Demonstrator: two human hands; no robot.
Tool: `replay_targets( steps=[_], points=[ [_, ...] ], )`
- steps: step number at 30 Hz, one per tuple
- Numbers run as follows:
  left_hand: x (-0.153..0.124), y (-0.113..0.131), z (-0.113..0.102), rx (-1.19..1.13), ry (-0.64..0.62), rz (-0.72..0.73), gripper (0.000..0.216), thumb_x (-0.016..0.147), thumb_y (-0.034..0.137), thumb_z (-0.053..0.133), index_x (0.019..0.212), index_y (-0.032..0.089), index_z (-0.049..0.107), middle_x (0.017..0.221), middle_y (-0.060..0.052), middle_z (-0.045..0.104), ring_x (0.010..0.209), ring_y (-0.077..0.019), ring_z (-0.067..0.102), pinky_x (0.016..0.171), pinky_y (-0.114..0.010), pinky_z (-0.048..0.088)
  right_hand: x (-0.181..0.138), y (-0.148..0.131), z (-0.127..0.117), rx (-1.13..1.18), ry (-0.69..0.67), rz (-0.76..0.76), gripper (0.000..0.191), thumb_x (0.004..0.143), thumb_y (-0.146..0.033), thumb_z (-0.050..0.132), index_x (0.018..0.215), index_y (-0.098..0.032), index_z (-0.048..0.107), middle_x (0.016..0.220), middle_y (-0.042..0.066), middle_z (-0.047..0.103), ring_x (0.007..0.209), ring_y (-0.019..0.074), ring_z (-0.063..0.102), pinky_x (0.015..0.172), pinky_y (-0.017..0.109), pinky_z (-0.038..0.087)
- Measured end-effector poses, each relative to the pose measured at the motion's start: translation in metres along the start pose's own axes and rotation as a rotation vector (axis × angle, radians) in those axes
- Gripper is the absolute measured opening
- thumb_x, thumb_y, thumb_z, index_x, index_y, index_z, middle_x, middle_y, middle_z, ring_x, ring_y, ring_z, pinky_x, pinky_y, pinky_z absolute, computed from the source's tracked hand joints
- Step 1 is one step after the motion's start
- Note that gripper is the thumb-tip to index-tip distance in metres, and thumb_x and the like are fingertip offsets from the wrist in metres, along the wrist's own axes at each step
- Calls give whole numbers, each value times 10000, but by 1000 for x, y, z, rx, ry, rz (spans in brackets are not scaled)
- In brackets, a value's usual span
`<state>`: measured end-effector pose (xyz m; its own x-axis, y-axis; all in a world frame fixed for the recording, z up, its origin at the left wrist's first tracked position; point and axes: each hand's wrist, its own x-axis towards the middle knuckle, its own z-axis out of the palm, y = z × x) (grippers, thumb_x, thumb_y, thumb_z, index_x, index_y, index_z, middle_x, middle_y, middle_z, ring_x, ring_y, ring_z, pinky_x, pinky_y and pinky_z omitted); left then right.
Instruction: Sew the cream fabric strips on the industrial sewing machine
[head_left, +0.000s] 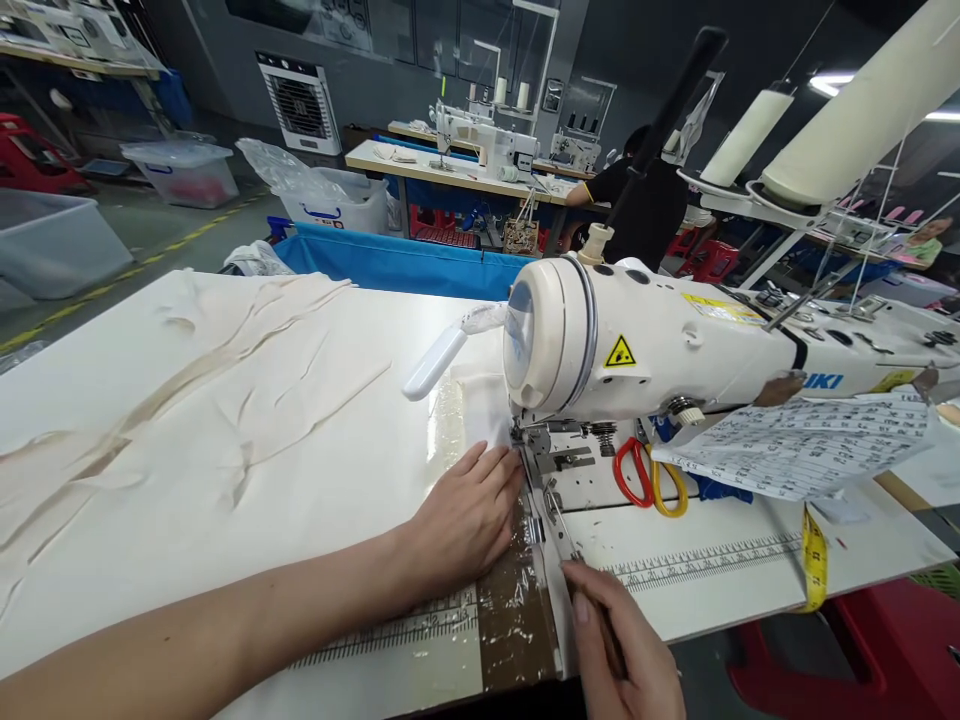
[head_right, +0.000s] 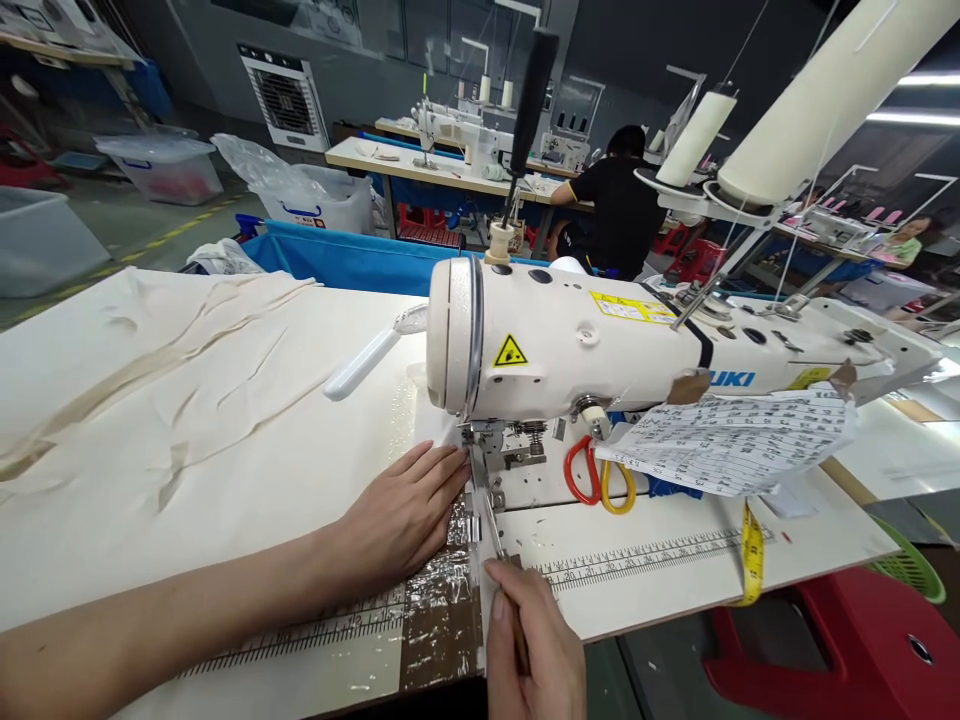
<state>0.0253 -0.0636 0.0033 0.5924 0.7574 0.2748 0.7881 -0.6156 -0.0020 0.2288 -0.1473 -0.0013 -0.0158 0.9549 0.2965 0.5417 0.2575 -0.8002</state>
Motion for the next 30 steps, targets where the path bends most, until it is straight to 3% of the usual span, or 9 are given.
replay_targets(
  steps=[4,7,12,24,30],
  points=[
    [4,-4,-3,-50,-11,-40,452,926,221,426,1326,26,506,1315,-175,563,1202,-298,524,1079,-445,406,20,0,14,-67,-110,-334,181,982,-162,487,1098,-224,612,863,53,679,765,176,687,656,256,553],
    [7,-7,-4,-95,-13,-52,406,905,192,434,1263,33,541,1261,-172,577,1114,-287,552,993,-420,471,36,-6,25,-183,-111,-448,194,990,-141,448,1105,-190,597,821,51,664,712,181,674,631,270,537],
    [7,-9,-4,-164,19,-46,356,901,175,422,1199,45,566,1257,-187,577,1119,-300,545,945,-436,494,49,-15,38,-418,-73,-497,278,1010,-155,379,1176,-120,599,888,106,711,751,211,717,598,270,540],
    [7,-10,-2,-158,41,-57,376,886,147,436,1229,53,558,1223,-170,580,1077,-290,546,935,-435,496,49,-16,44,-632,-25,-534,325,1013,-158,312,1142,-124,608,869,109,726,673,203,728,522,259,517],
    [8,-17,0,-171,53,-75,378,925,181,420,1249,51,563,1242,-164,575,1121,-290,538,966,-436,487,48,-16,53,-837,-17,-515,387,916,-69,352,1219,-97,592,845,110,731,574,210,706,456,283,513]
  ],
)
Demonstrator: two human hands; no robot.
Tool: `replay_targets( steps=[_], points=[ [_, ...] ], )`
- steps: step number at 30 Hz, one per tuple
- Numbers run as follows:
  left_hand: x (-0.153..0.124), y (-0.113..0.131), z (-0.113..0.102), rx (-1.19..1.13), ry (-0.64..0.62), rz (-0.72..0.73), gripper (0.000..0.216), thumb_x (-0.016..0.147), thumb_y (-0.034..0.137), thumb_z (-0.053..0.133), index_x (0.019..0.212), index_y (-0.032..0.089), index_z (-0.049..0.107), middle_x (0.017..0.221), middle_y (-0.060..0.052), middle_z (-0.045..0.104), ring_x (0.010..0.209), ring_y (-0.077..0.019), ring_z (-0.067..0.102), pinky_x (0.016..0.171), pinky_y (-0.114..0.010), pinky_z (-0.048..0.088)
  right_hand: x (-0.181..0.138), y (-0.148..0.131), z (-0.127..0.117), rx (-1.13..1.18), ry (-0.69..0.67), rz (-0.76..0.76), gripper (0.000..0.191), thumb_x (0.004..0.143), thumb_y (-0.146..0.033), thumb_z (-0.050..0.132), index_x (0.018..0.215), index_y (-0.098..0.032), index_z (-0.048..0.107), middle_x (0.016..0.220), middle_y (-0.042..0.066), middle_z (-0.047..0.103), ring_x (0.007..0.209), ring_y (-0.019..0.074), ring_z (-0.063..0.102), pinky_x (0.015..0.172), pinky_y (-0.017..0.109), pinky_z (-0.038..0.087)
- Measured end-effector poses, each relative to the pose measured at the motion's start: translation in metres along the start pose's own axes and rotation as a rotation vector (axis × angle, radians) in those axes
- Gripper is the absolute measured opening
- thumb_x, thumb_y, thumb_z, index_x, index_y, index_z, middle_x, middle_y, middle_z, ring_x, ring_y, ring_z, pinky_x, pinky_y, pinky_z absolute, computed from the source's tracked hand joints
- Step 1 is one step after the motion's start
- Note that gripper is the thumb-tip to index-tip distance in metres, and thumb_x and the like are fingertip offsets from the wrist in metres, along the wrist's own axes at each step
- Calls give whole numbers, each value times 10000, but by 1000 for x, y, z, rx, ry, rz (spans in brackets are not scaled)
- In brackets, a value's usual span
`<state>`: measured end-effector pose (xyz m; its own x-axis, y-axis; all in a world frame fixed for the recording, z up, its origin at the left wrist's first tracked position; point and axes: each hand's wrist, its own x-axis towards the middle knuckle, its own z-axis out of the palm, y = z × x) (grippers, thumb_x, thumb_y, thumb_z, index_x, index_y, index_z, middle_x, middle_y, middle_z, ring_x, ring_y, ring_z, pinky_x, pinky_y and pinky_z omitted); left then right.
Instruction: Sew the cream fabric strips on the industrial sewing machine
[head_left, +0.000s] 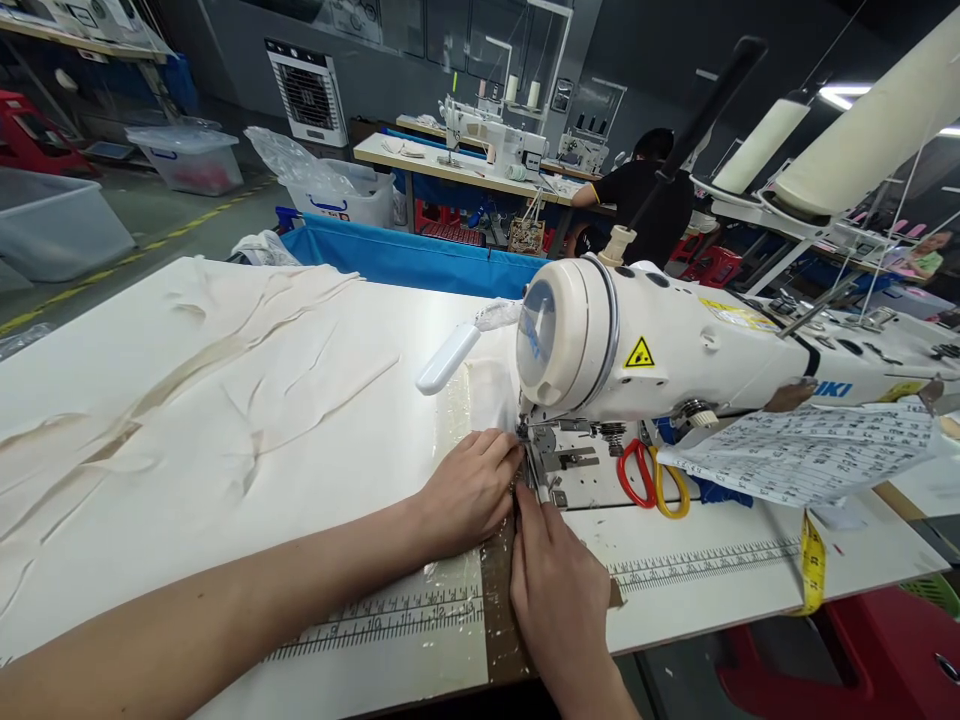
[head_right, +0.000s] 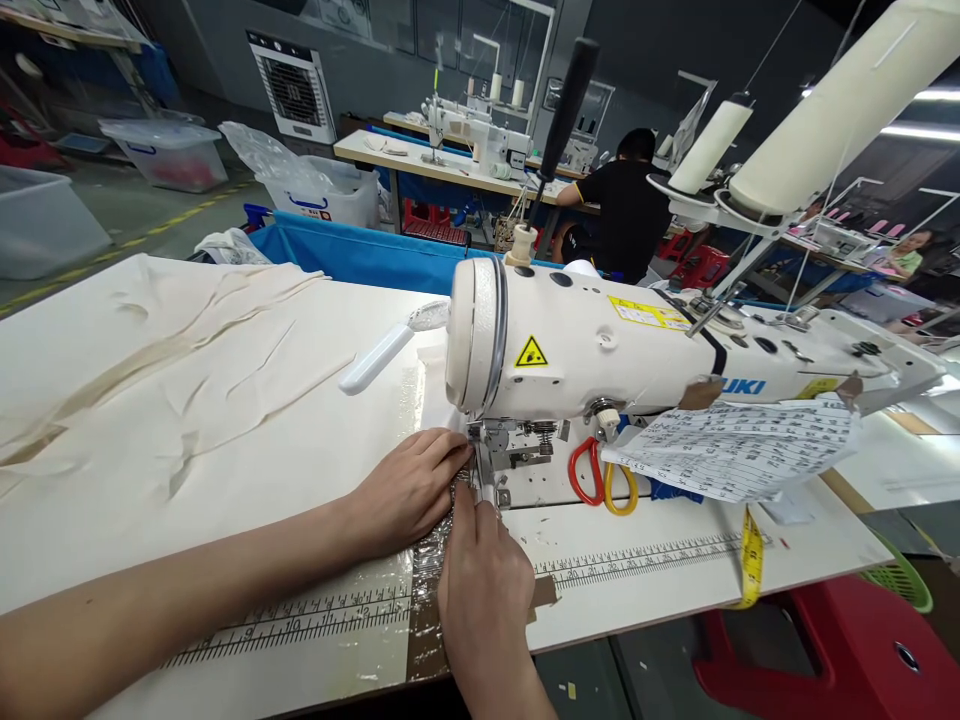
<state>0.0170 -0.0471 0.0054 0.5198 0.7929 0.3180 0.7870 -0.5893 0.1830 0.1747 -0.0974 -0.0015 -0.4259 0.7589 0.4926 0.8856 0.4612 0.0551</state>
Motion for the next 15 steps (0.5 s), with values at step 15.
replay_targets(
  steps=[15],
  points=[
    [39,-64,-3,-147,252,-292,301,927,148,432,1150,138,634,1144,-95,642,1071,-238,600,928,-422,523,-51,40,-18,651,-52,333,334,1040,-302,452,1330,-228,601,1102,103,749,951,206,744,744,215,597]
  ],
)
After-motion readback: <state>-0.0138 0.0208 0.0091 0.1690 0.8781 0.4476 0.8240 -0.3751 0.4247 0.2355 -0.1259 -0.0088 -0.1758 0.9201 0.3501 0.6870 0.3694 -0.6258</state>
